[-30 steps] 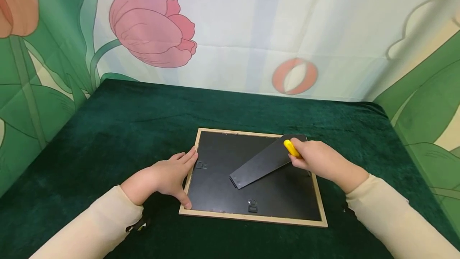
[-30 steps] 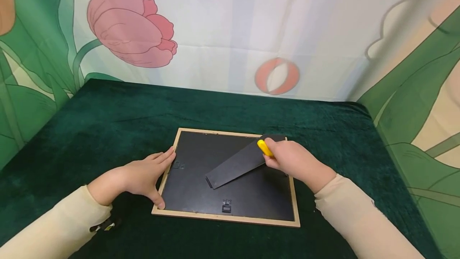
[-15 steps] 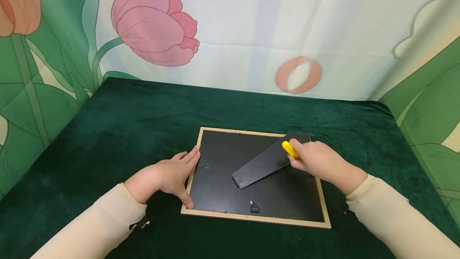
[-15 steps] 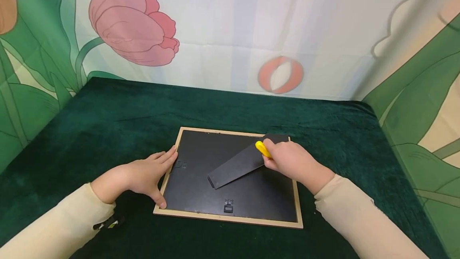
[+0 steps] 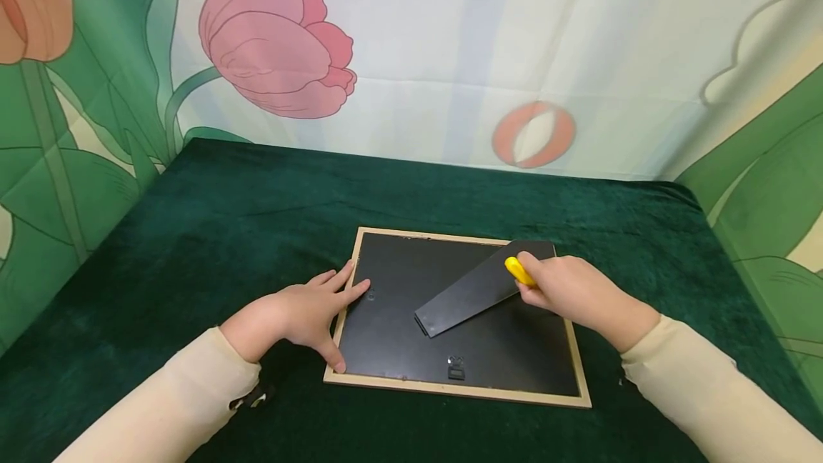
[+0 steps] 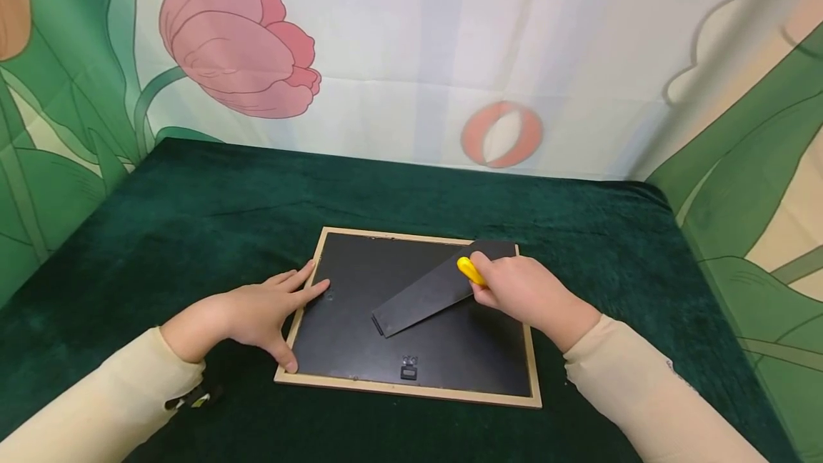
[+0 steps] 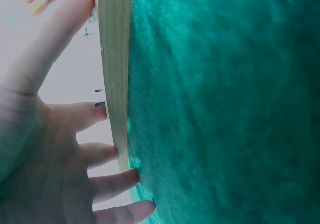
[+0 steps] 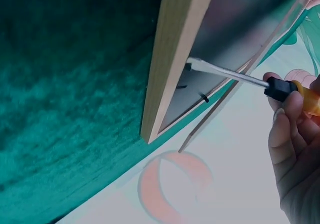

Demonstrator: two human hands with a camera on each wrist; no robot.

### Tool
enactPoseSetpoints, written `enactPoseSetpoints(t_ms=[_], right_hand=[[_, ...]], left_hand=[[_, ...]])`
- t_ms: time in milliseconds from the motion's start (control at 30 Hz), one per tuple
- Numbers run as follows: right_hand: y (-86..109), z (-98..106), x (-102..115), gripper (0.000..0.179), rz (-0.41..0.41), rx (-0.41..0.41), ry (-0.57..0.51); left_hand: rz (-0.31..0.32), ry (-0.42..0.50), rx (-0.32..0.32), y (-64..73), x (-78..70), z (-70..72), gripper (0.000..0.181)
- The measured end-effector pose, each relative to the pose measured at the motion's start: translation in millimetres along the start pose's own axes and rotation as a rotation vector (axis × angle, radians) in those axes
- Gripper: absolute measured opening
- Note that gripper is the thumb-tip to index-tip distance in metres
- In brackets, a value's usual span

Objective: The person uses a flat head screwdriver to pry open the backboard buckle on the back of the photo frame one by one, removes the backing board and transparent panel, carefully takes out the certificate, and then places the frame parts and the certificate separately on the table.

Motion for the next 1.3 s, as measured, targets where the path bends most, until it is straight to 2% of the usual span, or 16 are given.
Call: enactPoseSetpoints(t_ms=[300, 533, 733, 833, 1000, 1133, 1200, 1300], right_hand=[[8.6, 4.1, -12.7, 0.023, -0.037, 0.009, -0.015], [27.9, 16.3, -26.8, 0.02, -0.04, -0.092, -0.129], [38.1, 14.9, -45.4, 0.015, -0.145, -0.13, -0.253], [44.7, 14.1, -51.9, 0.013, -0.169, -0.154, -0.305], [48.2, 21.4, -42.5, 0.017, -0.114, -0.226, -0.25], [39.0, 33.2, -32.3, 0.02, -0.073, -0.293, -0.2], [32.3, 33.1, -29.0, 0.019, -0.061, -0.276, -0.196], [24.1, 23.8, -26.0, 0.016, -0.058, -0.191, -0.208]], left_hand=[[-0.008, -0.001, -0.032, 0.8, -1.3, 2.1, 0.12], [-0.022, -0.012, -0.039, 1.2, -1.6, 2.3, 0.12], [-0.031, -0.002, -0.032, 2.2, -2.4, 2.7, 0.119], [-0.023, 0.002, -0.018, 1.6, -2.1, 1.4, 0.12], [-0.018, 0.003, 0.0, 1.0, -2.5, -0.8, 0.12], [-0.017, 0.003, -0.007, 1.3, -2.4, 0.5, 0.12], [-0.019, 0.009, -0.013, 1.3, -2.3, 0.9, 0.12], [-0.02, 0.02, -0.014, 1.3, -2.2, 0.0, 0.12]])
Point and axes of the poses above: each hand's wrist, its own y-axis away from the middle knuckle, its own z-axis out of the back of the hand, x = y × z, the point moved 10 cm from there along -y, towards the middle knuckle, and after that the axes turned 3 degrees about -x, right-handed, at the moved point
